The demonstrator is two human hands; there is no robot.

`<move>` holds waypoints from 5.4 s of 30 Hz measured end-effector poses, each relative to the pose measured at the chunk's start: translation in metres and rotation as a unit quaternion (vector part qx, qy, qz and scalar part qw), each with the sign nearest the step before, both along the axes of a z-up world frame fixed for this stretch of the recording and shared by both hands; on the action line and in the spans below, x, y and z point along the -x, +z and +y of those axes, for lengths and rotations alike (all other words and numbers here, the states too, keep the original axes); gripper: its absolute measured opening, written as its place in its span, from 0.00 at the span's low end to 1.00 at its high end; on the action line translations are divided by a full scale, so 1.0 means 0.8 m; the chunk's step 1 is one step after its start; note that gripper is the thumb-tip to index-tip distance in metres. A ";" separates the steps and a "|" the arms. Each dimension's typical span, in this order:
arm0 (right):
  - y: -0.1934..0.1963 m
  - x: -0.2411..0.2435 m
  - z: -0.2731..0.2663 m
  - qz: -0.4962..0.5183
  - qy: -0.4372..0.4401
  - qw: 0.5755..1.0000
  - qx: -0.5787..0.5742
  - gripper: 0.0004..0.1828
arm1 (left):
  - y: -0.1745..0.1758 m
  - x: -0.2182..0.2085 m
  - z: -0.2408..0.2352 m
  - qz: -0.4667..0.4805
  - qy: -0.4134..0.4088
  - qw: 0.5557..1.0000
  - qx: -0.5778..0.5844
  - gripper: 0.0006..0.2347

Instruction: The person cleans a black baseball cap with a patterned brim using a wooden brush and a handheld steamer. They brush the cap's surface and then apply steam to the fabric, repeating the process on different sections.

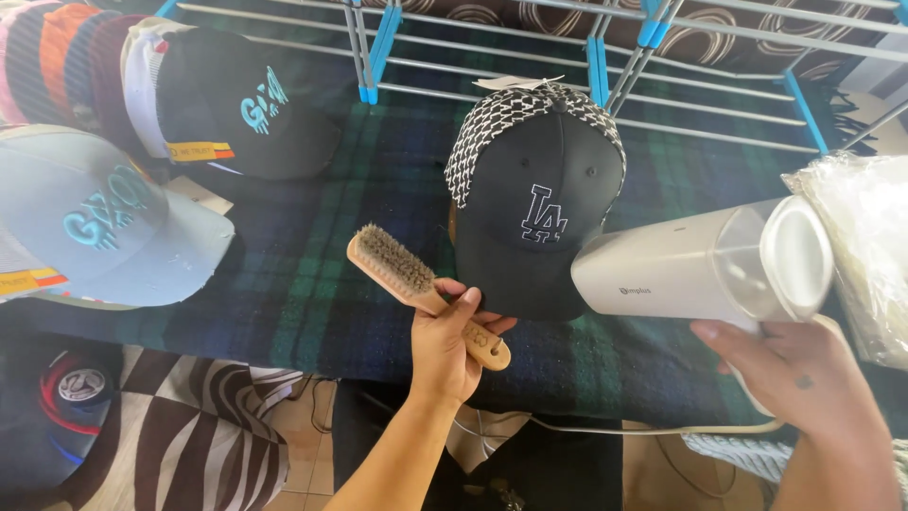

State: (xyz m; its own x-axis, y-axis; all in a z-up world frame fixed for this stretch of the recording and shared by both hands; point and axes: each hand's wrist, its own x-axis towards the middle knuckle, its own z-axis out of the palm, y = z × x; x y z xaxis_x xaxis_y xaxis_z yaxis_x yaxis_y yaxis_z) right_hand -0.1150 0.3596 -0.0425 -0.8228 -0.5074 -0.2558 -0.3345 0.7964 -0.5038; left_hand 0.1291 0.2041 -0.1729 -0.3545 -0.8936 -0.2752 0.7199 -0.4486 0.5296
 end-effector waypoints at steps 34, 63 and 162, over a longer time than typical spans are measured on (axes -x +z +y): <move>0.124 -0.212 -0.145 0.353 0.520 0.751 -0.202 0.23 | -0.034 0.013 0.019 0.269 -0.056 0.956 -0.104 0.12; -0.026 -0.001 0.044 -0.017 0.117 0.993 0.009 0.24 | -0.010 0.004 0.007 0.158 -0.028 0.983 -0.088 0.09; 0.067 -0.009 -0.056 0.164 0.107 0.958 0.208 0.36 | 0.031 0.009 0.013 0.175 0.018 0.967 -0.183 0.11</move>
